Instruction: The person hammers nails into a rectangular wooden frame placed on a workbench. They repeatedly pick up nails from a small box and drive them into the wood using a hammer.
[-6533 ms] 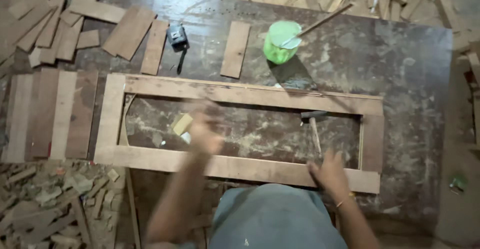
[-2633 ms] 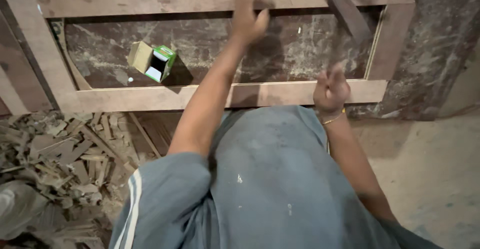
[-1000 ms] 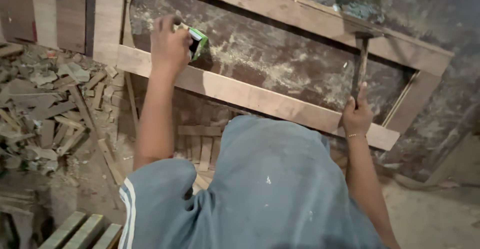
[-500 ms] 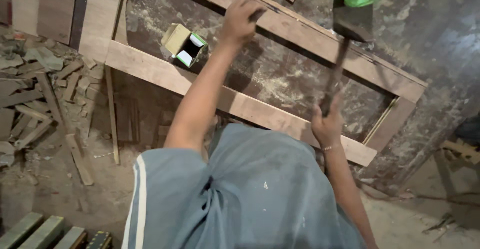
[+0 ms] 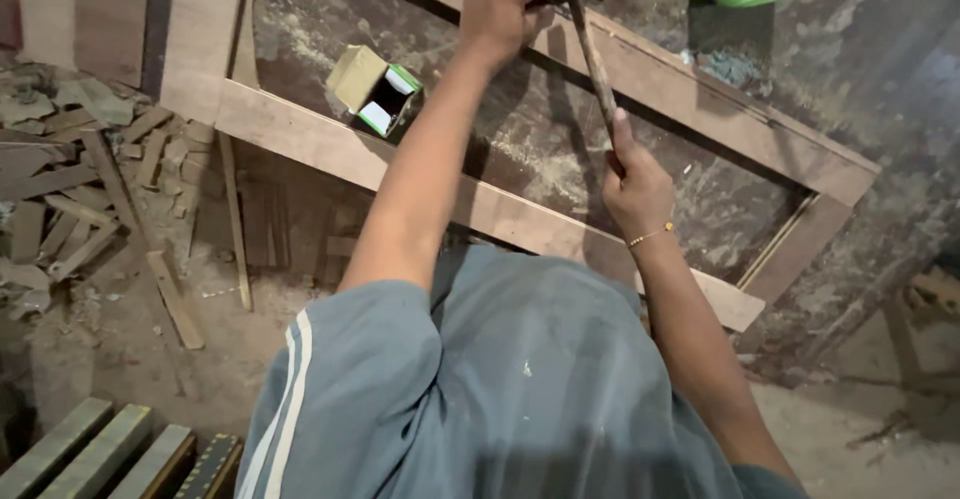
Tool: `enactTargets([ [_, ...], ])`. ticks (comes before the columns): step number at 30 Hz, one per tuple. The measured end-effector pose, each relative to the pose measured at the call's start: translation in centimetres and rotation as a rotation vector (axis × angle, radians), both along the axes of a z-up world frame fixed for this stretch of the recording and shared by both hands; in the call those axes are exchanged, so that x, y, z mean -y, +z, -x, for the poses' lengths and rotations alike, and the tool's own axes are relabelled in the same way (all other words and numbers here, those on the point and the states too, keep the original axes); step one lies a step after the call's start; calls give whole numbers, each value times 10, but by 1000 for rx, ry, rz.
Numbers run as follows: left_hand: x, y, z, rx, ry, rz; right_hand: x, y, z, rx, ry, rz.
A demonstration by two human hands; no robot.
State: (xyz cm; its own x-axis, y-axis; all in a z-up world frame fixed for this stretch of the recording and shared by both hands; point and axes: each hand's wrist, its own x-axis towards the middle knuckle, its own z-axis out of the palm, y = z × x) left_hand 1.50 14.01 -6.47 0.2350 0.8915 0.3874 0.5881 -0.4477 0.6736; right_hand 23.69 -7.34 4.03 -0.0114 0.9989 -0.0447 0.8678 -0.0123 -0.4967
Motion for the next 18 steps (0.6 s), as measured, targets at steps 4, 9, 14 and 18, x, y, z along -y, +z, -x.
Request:
enactTargets([
  [4,2,4,-4,-8,18,212,-3,7,4,-7,8,37],
  [9,1,11,-3,-15,45,115,-7,10,7,-6,22,20],
  [14,-1,11,-4,-34,4,191,-8,8,6,-75,16,-41],
  [18,-1,12,-6,-51,3,286,-5,10,8,-23,23,-66],
])
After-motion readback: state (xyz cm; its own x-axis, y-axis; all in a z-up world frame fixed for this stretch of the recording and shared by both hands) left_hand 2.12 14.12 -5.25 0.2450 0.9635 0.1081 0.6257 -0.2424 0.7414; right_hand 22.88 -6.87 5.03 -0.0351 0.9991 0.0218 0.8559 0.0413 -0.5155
